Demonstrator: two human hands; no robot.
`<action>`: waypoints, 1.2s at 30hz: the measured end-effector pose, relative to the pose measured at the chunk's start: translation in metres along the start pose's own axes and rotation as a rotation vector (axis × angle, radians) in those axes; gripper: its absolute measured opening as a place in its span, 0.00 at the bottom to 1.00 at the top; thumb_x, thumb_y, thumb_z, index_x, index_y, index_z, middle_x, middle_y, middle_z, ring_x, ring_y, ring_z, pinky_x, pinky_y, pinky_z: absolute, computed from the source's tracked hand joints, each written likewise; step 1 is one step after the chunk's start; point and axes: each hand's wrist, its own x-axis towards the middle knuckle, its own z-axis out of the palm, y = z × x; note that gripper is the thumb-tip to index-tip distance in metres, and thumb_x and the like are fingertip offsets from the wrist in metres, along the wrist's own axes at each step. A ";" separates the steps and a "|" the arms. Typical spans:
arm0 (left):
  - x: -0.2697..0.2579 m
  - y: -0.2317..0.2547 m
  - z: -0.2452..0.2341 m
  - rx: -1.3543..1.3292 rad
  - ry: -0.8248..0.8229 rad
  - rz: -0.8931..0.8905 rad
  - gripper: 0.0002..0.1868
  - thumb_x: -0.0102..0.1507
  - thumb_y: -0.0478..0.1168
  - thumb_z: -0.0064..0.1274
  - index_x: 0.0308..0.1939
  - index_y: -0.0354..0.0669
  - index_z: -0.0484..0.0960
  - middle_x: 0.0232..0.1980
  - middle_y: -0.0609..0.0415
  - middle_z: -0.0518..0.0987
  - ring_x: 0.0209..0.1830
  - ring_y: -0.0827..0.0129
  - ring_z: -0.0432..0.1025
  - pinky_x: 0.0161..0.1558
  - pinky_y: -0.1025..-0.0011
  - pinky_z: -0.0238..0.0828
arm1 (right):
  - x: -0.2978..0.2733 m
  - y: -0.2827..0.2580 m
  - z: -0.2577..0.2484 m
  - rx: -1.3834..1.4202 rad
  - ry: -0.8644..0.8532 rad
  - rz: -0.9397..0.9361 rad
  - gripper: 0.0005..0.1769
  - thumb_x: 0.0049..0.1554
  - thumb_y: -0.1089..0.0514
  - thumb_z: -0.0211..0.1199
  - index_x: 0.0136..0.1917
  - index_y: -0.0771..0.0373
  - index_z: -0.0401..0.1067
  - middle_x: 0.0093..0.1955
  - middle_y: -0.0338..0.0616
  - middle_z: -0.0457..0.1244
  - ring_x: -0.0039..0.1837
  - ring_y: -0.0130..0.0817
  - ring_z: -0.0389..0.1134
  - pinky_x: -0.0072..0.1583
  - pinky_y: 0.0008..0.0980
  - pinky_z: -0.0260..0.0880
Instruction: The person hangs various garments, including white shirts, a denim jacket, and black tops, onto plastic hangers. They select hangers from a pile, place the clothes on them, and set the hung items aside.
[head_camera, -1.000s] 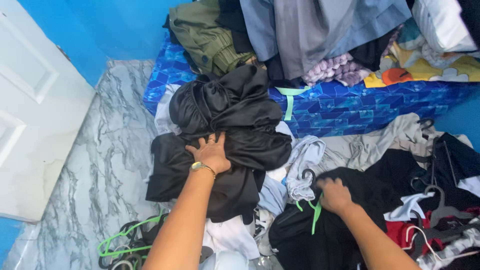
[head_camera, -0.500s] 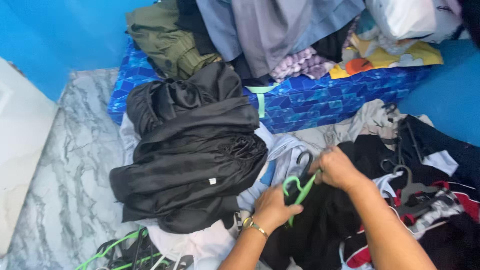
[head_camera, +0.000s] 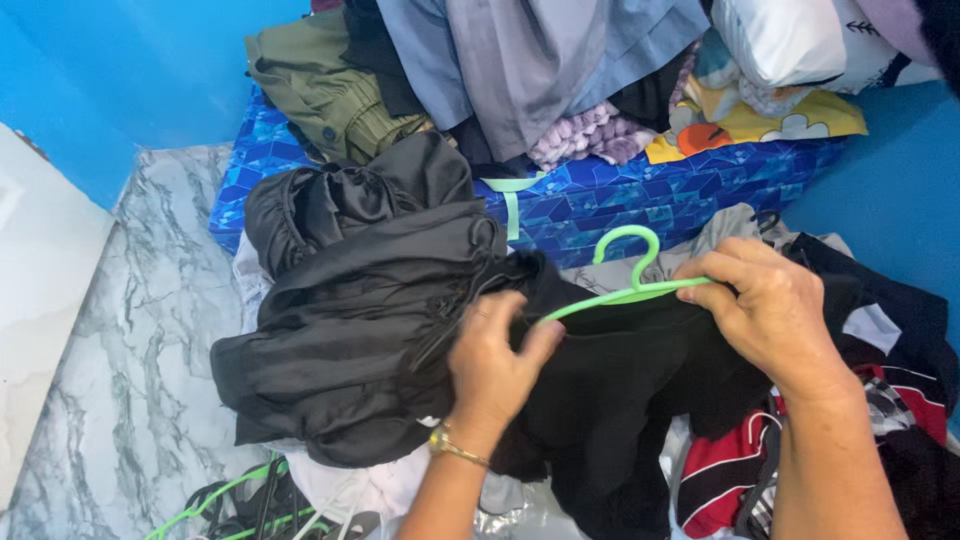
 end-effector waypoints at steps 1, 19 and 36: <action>-0.007 0.000 0.008 0.037 -0.118 -0.094 0.17 0.56 0.46 0.64 0.42 0.40 0.80 0.42 0.47 0.80 0.46 0.52 0.74 0.47 0.55 0.69 | -0.003 0.001 0.001 -0.008 -0.026 0.031 0.09 0.48 0.55 0.71 0.44 0.54 0.80 0.39 0.41 0.65 0.47 0.43 0.69 0.48 0.41 0.68; -0.026 -0.034 0.035 0.401 -0.169 -0.251 0.10 0.56 0.33 0.51 0.32 0.51 0.87 0.41 0.56 0.81 0.46 0.59 0.74 0.52 0.56 0.67 | -0.056 0.078 0.069 0.233 -0.315 0.258 0.14 0.40 0.52 0.78 0.40 0.57 0.84 0.45 0.43 0.74 0.44 0.42 0.76 0.48 0.37 0.72; -0.032 -0.023 0.051 0.355 -0.206 -0.480 0.10 0.53 0.38 0.60 0.38 0.48 0.82 0.50 0.54 0.75 0.41 0.50 0.77 0.42 0.52 0.73 | -0.051 0.036 0.077 0.094 -0.217 0.079 0.13 0.41 0.50 0.77 0.39 0.55 0.82 0.37 0.46 0.69 0.41 0.49 0.71 0.46 0.44 0.70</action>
